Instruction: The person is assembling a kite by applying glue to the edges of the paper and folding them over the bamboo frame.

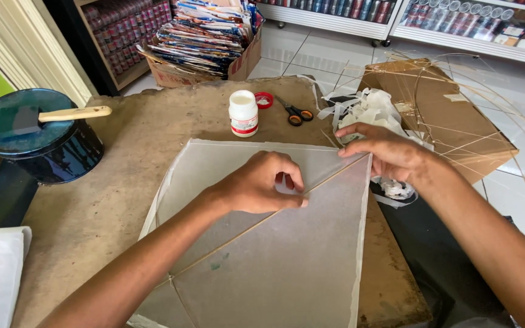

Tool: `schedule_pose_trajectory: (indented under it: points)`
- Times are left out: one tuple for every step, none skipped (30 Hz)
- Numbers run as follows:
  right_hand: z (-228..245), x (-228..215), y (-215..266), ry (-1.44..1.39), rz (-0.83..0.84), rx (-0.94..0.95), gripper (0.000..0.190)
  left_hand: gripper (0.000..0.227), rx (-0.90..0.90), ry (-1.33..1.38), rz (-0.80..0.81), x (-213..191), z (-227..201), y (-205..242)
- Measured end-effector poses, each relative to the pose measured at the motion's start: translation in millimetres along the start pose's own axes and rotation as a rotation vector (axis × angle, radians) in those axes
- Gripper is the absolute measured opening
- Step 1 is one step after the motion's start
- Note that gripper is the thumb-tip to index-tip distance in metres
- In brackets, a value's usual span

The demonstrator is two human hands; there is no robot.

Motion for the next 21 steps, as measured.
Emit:
schedule_pose_trajectory:
  points:
    - [4, 0, -1, 0.001, 0.005, -0.001, 0.063, 0.024, -0.003, -0.001, -0.004, -2, 5, 1]
    - [8, -1, -3, 0.107, -0.004, -0.013, 0.058, 0.025, -0.007, -0.004, -0.036, -5, 10, 1]
    - [12, -1, -4, 0.212, -0.012, -0.025, 0.054, 0.025, -0.012, -0.009, -0.068, -8, 15, 2]
    - [13, -1, -7, 0.212, -0.007, -0.028, 0.054, 0.025, -0.015, -0.01, -0.072, -12, 21, 4]
    - [15, -1, -11, 0.291, -0.019, -0.054, 0.049, 0.026, -0.02, -0.02, -0.099, -18, 28, 7]
    - [18, -2, -14, 0.369, -0.031, -0.08, 0.044, 0.027, -0.025, -0.029, -0.126, -23, 34, 9]
    - [23, 4, -14, 0.371, -0.027, -0.085, 0.044, 0.027, -0.027, -0.032, -0.131, -25, 36, 12]
    - [28, 10, -14, 0.44, -0.026, -0.084, 0.044, 0.032, -0.028, -0.03, -0.133, -27, 38, 15]
    - [31, 17, -14, 0.506, -0.021, -0.079, 0.044, 0.036, -0.035, -0.027, -0.131, -28, 40, 20]
    - [34, 24, -18, 0.504, -0.015, -0.079, 0.044, 0.036, -0.042, -0.029, -0.132, -28, 40, 25]
    - [36, 28, -22, 0.613, -0.012, -0.06, 0.046, 0.037, -0.009, -0.052, -0.14, -27, 39, 27]
    - [39, 31, -26, 0.722, -0.01, -0.04, 0.049, 0.038, 0.024, -0.075, -0.147, -27, 37, 30]
    - [41, 35, -27, 0.722, -0.01, -0.037, 0.049, 0.038, 0.023, -0.073, -0.145, -23, 40, 29]
    - [43, 39, -27, 0.756, -0.015, -0.047, 0.05, 0.039, 0.026, -0.092, -0.155, -20, 43, 29]
    - [44, 44, -29, 0.791, -0.016, -0.056, 0.052, 0.04, 0.024, -0.109, -0.167, -16, 46, 31]
    - [41, 45, -34, 0.791, -0.011, -0.052, 0.052, 0.04, 0.019, -0.105, -0.166, -14, 49, 31]
    - [38, 46, -39, 0.865, -0.021, -0.088, 0.056, 0.038, 0.025, -0.123, -0.171, -13, 51, 31]
    - [35, 47, -44, 0.938, -0.03, -0.125, 0.06, 0.037, 0.031, -0.141, -0.176, -11, 53, 32]
    - [31, 49, -47, 0.939, -0.026, -0.124, 0.06, 0.037, 0.028, -0.139, -0.177, -7, 59, 32]
    - [29, 51, -49, 0.943, -0.045, -0.173, 0.061, 0.039, 0.033, -0.168, -0.193, -4, 64, 33]
    - [28, 53, -52, 0.946, -0.065, -0.223, 0.061, 0.041, 0.039, -0.198, -0.209, -1, 69, 33]
Point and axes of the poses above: each hand's wrist, its own y-axis away from the middle knuckle, its own x-axis out of the palm, z = x × y, the point moved 4 cm from there along -y, towards the middle knuckle, and after that the axes turned 2 degrees about -x, right-handed, at the moved point
